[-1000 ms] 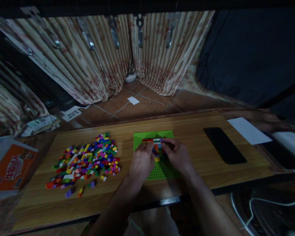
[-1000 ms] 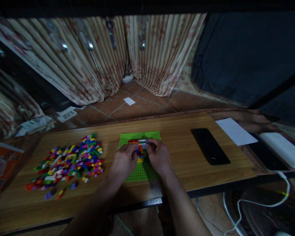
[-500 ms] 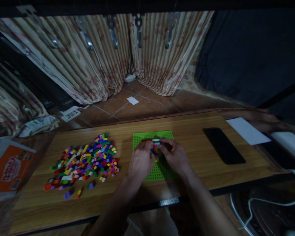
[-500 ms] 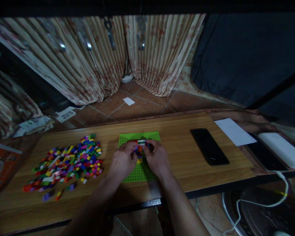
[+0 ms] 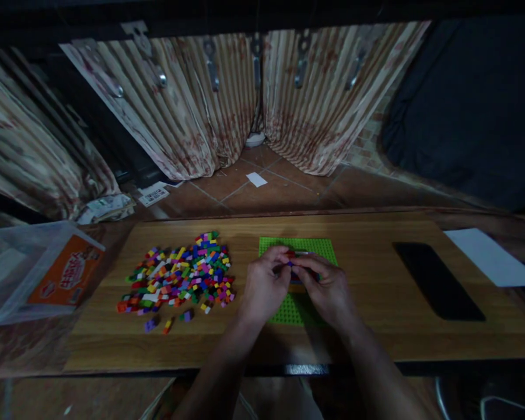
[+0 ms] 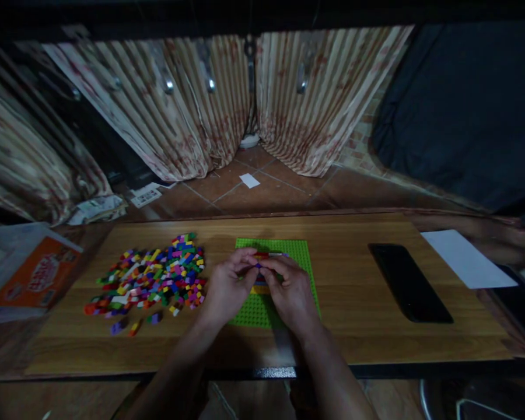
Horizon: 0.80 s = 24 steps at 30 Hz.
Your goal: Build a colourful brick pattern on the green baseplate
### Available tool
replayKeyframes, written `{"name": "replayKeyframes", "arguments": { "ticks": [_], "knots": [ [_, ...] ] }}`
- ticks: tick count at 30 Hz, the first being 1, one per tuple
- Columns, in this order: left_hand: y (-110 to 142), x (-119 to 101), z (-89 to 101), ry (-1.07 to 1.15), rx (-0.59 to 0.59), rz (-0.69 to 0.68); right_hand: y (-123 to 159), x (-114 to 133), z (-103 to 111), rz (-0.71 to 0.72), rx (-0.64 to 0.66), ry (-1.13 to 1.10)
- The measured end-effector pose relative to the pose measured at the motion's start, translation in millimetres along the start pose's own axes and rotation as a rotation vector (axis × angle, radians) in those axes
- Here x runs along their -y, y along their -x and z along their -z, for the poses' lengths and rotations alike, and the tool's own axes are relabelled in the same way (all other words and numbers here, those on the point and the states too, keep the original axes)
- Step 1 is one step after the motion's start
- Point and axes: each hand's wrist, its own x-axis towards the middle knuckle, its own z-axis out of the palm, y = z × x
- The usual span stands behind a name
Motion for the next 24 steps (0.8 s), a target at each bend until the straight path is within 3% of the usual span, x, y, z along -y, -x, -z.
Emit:
{"name": "replayKeyframes", "arguments": {
  "ticks": [9, 14, 17, 20, 24],
  "knots": [
    [7, 10, 2.8, 0.096, -0.050, 0.066, -2, 5, -7, -0.031, 0.018, 0.114],
    [5, 8, 3.2, 0.253, -0.104, 0.182, -2, 9, -7, -0.027, 0.025, 0.087],
    [4, 9, 4.2, 0.281, -0.087, 0.168, -2, 5, -8, -0.019, -0.003, 0.047],
    [5, 12, 5.1, 0.179, -0.065, 0.078, -1, 0, -7, -0.008, -0.017, 0.030],
    [6, 12, 7.0, -0.169, -0.034, -0.061, -1, -5, 0, -0.037, -0.033, 0.057]
  ]
}}
